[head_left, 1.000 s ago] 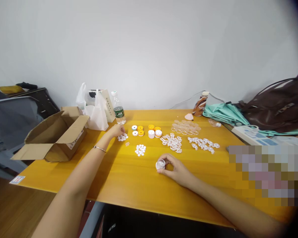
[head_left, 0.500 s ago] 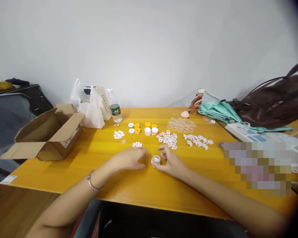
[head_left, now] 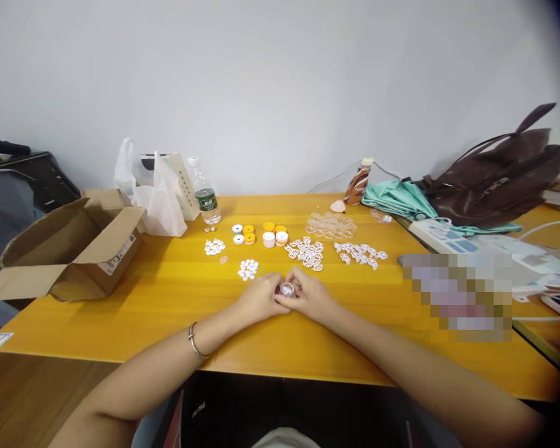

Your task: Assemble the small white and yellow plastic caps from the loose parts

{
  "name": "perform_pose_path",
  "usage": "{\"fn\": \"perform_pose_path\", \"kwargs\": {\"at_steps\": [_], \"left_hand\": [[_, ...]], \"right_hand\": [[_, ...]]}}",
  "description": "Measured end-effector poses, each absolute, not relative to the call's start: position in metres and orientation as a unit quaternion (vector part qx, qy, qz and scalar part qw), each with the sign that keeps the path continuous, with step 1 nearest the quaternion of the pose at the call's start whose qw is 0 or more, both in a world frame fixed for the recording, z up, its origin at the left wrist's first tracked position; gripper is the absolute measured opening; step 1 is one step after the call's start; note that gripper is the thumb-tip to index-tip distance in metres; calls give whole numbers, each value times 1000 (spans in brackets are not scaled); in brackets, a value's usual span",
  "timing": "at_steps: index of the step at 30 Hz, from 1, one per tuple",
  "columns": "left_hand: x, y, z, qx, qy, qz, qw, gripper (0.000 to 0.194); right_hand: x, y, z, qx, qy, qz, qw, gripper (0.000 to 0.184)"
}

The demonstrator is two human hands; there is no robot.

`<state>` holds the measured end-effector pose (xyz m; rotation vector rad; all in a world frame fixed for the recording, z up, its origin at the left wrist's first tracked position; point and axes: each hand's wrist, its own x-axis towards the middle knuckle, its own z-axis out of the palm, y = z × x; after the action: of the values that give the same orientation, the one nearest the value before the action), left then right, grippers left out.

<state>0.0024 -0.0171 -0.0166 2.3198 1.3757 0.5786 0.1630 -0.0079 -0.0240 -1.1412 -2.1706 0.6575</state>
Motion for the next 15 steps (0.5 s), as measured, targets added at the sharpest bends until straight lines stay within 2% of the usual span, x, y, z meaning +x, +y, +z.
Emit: {"fn": "perform_pose_path", "kwargs": {"at_steps": [9,13,15], "left_hand": [[-1,-8,-23,799,447,232,328,23],[-2,-8,-24,797,433,238,346,22],[-3,-8,-23,802,419,243,350,23]], "right_hand": [[166,-10,-17,-397,-855,222,251,16],[173,-8,-9,-315,-902,194,223,6],[177,-7,-4,-261,-920,185,225,11]]}}
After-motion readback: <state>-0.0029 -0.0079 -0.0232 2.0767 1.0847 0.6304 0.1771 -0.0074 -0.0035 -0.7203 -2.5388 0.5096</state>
